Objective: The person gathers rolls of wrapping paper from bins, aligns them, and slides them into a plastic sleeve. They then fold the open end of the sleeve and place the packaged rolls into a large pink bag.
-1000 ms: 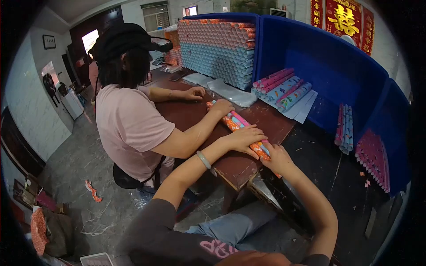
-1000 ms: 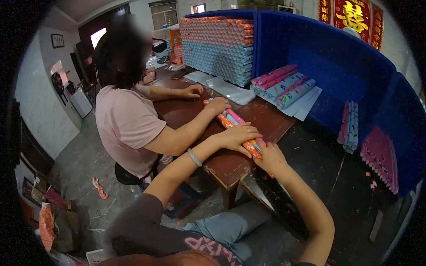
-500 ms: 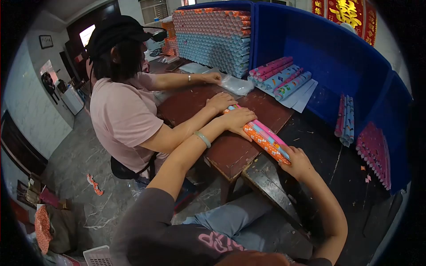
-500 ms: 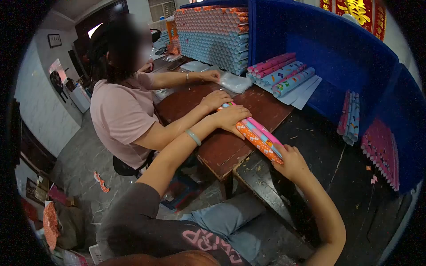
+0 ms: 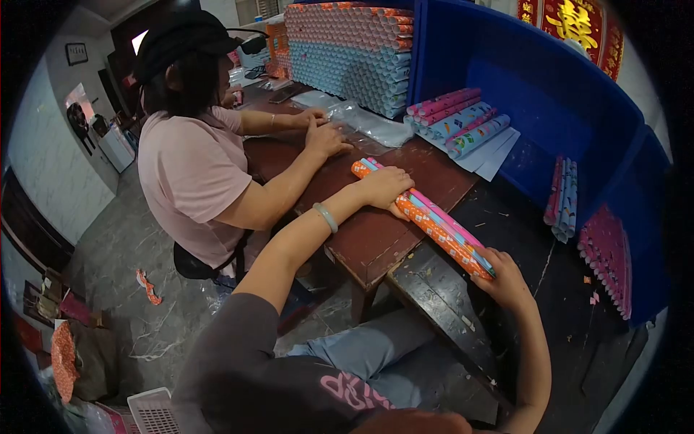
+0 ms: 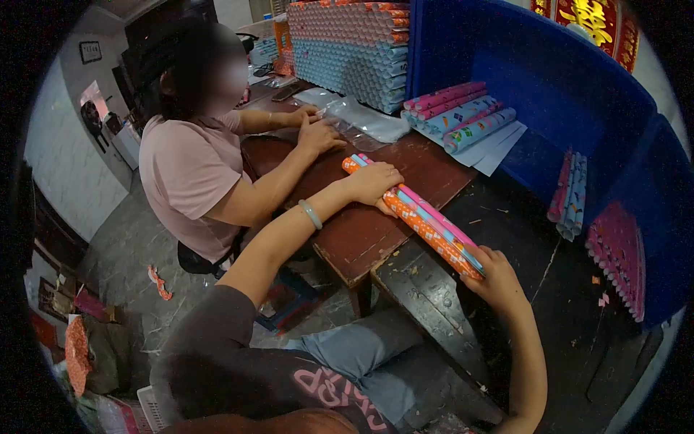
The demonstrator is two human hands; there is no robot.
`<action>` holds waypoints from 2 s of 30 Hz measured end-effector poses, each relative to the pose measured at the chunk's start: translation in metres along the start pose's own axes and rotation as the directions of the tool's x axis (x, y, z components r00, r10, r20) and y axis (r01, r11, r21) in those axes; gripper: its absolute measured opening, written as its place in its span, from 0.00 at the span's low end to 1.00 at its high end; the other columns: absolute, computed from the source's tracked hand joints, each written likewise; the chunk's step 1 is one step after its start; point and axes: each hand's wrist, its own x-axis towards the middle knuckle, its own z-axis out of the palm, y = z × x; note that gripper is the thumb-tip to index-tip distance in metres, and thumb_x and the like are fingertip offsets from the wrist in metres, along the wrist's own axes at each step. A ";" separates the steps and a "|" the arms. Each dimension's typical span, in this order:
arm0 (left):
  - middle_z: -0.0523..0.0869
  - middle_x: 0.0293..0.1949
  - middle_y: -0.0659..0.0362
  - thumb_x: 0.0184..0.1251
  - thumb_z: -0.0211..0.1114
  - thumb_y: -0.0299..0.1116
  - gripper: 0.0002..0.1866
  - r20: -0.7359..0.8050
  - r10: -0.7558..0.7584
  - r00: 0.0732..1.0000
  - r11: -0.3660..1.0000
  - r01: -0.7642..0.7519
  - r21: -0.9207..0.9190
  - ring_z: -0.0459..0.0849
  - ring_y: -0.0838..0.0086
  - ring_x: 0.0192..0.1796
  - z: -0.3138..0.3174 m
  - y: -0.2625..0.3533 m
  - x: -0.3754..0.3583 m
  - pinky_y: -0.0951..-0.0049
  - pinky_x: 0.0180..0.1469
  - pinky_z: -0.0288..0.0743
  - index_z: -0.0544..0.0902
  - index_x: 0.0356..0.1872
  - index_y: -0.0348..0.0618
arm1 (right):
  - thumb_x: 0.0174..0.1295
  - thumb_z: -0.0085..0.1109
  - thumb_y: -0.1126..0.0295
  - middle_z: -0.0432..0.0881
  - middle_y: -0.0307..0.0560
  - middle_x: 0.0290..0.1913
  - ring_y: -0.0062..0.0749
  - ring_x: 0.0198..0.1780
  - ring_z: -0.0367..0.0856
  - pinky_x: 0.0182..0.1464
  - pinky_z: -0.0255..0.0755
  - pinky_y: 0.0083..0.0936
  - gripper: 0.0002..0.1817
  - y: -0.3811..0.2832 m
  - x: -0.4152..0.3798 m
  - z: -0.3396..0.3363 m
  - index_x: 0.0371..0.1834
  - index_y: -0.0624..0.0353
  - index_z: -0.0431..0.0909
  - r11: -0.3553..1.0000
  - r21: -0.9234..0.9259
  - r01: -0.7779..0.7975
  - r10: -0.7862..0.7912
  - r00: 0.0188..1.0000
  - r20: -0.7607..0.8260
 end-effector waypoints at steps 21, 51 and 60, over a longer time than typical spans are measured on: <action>0.80 0.38 0.54 0.36 0.75 0.55 0.35 0.071 0.026 0.997 0.981 -0.039 0.191 0.78 0.59 0.45 -0.084 0.021 -0.036 0.63 0.50 0.70 0.75 0.42 0.41 | 0.50 0.66 0.68 0.72 0.60 0.59 0.51 0.58 0.71 0.62 0.65 0.38 0.39 -0.031 -0.015 0.031 0.67 0.59 0.61 0.978 0.133 0.164 -0.138 0.974 -0.182; 0.79 0.39 0.54 0.36 0.75 0.56 0.36 0.029 0.041 0.999 0.977 -0.046 0.206 0.78 0.59 0.45 -0.085 0.016 -0.044 0.64 0.49 0.71 0.75 0.42 0.40 | 0.50 0.67 0.67 0.72 0.58 0.60 0.53 0.57 0.71 0.59 0.66 0.42 0.39 -0.038 -0.012 0.038 0.65 0.68 0.60 0.978 0.093 0.189 -0.165 0.962 -0.216; 0.80 0.39 0.54 0.36 0.76 0.55 0.36 0.041 0.045 0.998 0.978 -0.053 0.203 0.79 0.59 0.45 -0.083 0.013 -0.042 0.65 0.50 0.71 0.75 0.42 0.39 | 0.49 0.67 0.67 0.71 0.58 0.60 0.52 0.58 0.71 0.60 0.66 0.42 0.39 -0.040 -0.013 0.036 0.65 0.67 0.60 0.983 0.098 0.154 -0.133 0.972 -0.191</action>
